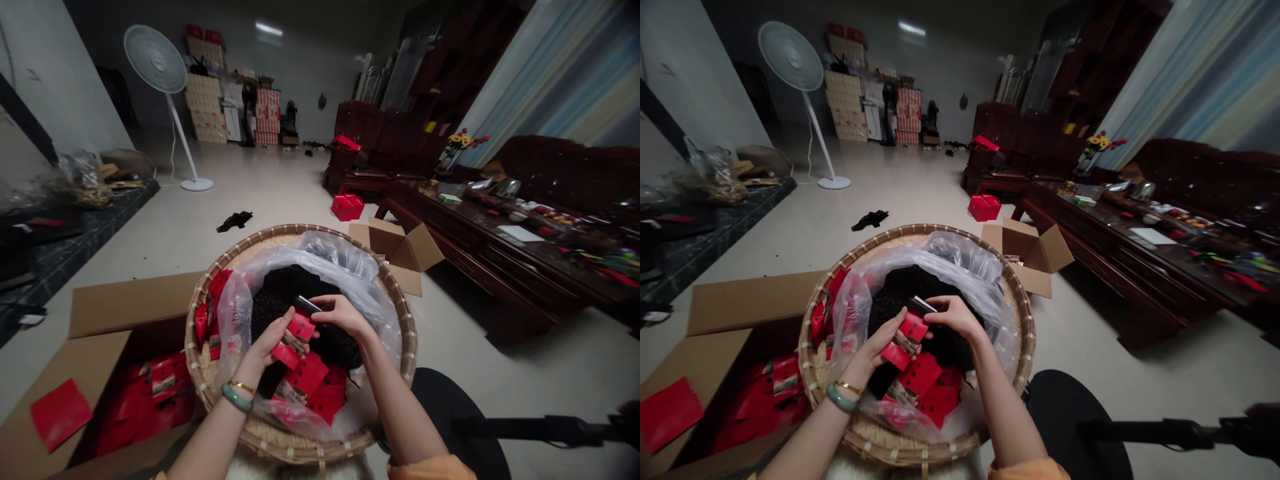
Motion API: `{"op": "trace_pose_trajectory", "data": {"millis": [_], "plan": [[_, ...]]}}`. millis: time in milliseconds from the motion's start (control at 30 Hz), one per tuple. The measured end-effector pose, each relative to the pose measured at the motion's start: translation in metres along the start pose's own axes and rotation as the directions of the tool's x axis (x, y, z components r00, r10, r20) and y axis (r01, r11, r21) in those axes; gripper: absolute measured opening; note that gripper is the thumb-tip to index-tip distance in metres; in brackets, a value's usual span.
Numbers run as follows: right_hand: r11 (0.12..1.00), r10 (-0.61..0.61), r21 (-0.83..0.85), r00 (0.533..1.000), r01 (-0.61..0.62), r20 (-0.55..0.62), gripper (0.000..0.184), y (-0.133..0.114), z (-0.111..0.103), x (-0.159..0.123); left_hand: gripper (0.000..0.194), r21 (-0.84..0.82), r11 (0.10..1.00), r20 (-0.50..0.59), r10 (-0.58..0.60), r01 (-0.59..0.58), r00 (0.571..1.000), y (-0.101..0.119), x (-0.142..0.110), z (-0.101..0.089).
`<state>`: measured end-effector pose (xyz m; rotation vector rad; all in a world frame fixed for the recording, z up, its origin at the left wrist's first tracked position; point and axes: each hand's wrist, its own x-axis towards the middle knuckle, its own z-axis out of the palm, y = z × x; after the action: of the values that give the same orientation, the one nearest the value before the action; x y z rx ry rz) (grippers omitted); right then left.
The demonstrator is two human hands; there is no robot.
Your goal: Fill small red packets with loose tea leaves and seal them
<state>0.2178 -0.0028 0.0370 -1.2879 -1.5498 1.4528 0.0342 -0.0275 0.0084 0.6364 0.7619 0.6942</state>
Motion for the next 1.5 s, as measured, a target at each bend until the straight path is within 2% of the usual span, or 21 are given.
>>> {"op": "trace_pose_trajectory", "data": {"millis": [100,200,300,433,600,700,800,900,967,1100,1233,1300,1433,1500], "plan": [[0.976,0.077,0.2,0.997,-0.082,0.031,0.05,0.003,-0.007,0.0,0.054,-0.003,1.0,0.006,0.007,-0.007,1.0,0.003,0.0,0.0],[0.951,0.107,0.299,0.99,-0.075,-0.094,0.045,0.007,-0.017,0.0,0.06,0.003,1.0,-0.006,-0.02,0.02,1.0,0.005,0.0,-0.006],[0.982,0.112,0.172,0.975,-0.078,-0.192,0.043,0.007,-0.023,-0.001,0.066,-0.002,0.999,-0.016,-0.036,0.036,0.999,0.006,-0.001,-0.009],[0.99,0.067,-0.111,0.981,-0.089,-0.183,0.04,0.004,-0.01,-0.002,0.065,0.005,0.999,-0.055,-0.045,0.046,0.997,0.008,-0.001,-0.001],[0.931,-0.117,-0.359,0.986,0.067,-0.121,0.05,-0.002,0.01,-0.002,0.056,0.037,0.999,-0.108,0.005,-0.001,0.994,0.008,-0.001,0.014],[0.932,-0.123,-0.352,0.988,0.082,-0.096,0.042,-0.002,0.012,-0.002,0.055,0.045,0.999,-0.107,0.026,-0.021,0.994,0.006,-0.002,0.014],[0.945,-0.07,-0.326,0.99,0.027,-0.12,0.039,0.0,0.011,-0.001,0.052,0.029,0.999,-0.089,0.044,-0.042,0.995,0.003,0.0,0.011],[0.931,-0.095,-0.363,0.985,0.036,-0.147,0.037,0.001,0.009,-0.001,0.053,-0.001,0.999,-0.06,0.039,-0.039,0.997,0.001,0.003,0.009],[0.911,-0.142,-0.406,0.977,0.067,-0.157,0.034,0.001,0.009,-0.001,0.052,-0.03,0.996,-0.066,0.076,-0.078,0.995,0.003,0.006,0.008],[0.858,-0.193,-0.503,0.972,0.101,-0.134,0.032,0.0,0.013,-0.002,0.045,-0.007,0.974,-0.11,0.223,-0.225,0.969,0.009,0.013,0.007],[0.856,-0.188,-0.508,0.974,0.099,-0.127,0.034,0.001,0.016,0.001,0.041,0.037,0.971,-0.106,0.239,-0.236,0.965,0.012,0.019,0.008],[0.88,-0.162,-0.469,0.977,0.08,-0.138,0.042,0.003,0.012,0.002,0.042,0.048,0.969,-0.131,0.246,-0.241,0.96,0.013,0.021,0.008],[0.913,-0.097,-0.407,0.964,-0.013,-0.249,0.091,0.005,-0.007,-0.004,0.045,0.086,0.961,-0.281,0.277,-0.264,0.919,0.01,0.023,0.003],[0.907,-0.072,-0.421,0.97,-0.034,-0.233,0.098,0.005,-0.015,-0.009,0.047,0.094,0.956,-0.347,0.294,-0.279,0.89,0.009,0.025,-0.001]]}}
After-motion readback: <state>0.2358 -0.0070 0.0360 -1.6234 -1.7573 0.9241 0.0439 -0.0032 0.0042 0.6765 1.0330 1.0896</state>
